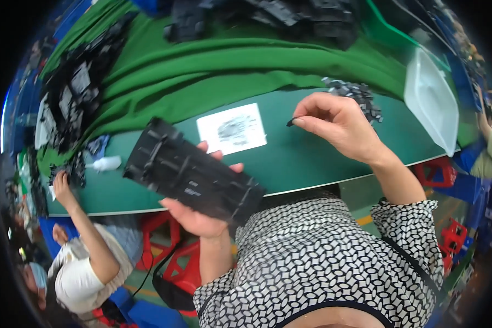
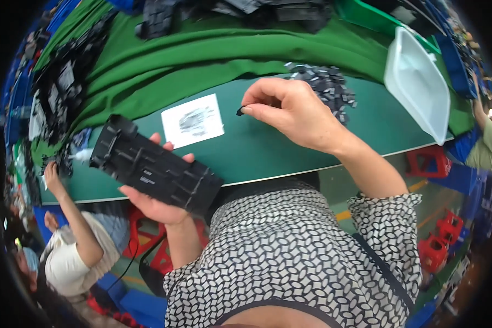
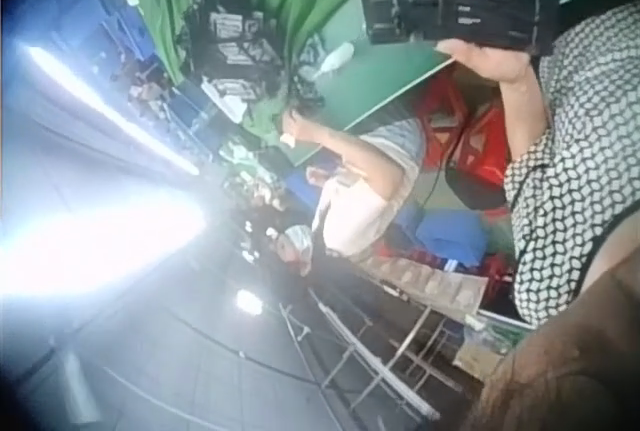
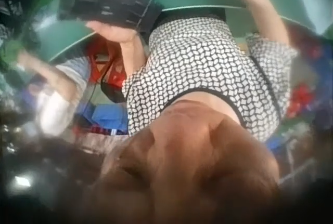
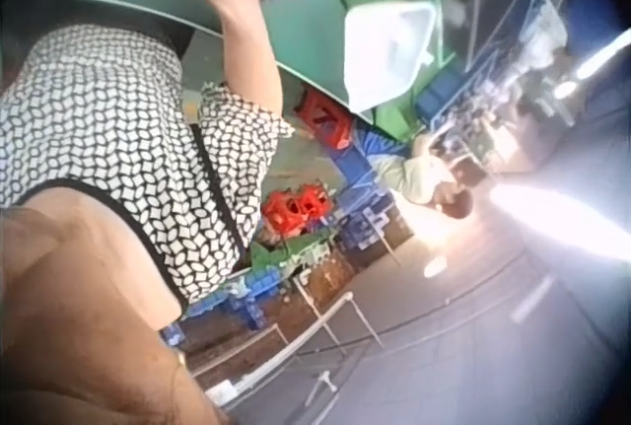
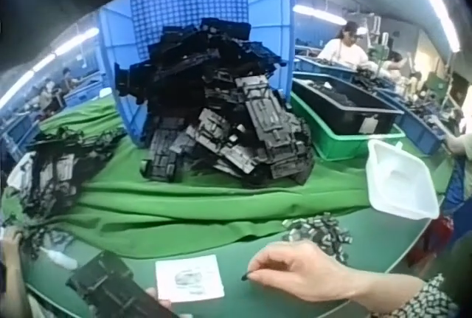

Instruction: Assembling small plastic components and applying adhesive labels to a toy car chassis on an assembly line.

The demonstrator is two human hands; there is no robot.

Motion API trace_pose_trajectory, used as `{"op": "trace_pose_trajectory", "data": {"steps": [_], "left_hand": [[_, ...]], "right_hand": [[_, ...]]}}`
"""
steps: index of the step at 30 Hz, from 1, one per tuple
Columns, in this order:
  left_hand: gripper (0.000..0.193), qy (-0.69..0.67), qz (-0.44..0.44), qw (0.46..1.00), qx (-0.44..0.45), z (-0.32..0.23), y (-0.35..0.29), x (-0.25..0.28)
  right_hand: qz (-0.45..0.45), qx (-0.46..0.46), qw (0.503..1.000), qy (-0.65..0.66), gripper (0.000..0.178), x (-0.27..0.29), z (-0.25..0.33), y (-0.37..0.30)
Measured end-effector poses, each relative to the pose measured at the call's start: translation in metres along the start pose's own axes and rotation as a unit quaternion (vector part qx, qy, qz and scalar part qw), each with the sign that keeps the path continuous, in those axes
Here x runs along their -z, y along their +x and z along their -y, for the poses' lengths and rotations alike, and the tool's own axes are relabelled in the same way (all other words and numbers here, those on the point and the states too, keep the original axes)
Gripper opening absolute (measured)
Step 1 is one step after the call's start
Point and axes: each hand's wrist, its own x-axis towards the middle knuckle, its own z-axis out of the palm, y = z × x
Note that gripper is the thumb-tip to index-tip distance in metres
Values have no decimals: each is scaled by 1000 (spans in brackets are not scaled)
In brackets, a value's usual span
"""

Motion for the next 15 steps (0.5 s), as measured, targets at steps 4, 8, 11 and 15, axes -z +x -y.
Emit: {"op": "trace_pose_trajectory", "data": {"steps": [4,8,11,15], "left_hand": [[85,-6,48,998,-40,0,-4,2],[87,-34,47,998,-28,-1,-6,4],[88,-51,44,998,-20,1,-6,7],[89,-34,38,999,-9,-1,-7,10]], "right_hand": [[-6,293,940,-177,10,-31,5,31],[-26,415,861,-291,13,-50,9,54],[-11,429,835,-344,13,-55,11,57],[29,420,841,-339,12,-54,10,53]]}}
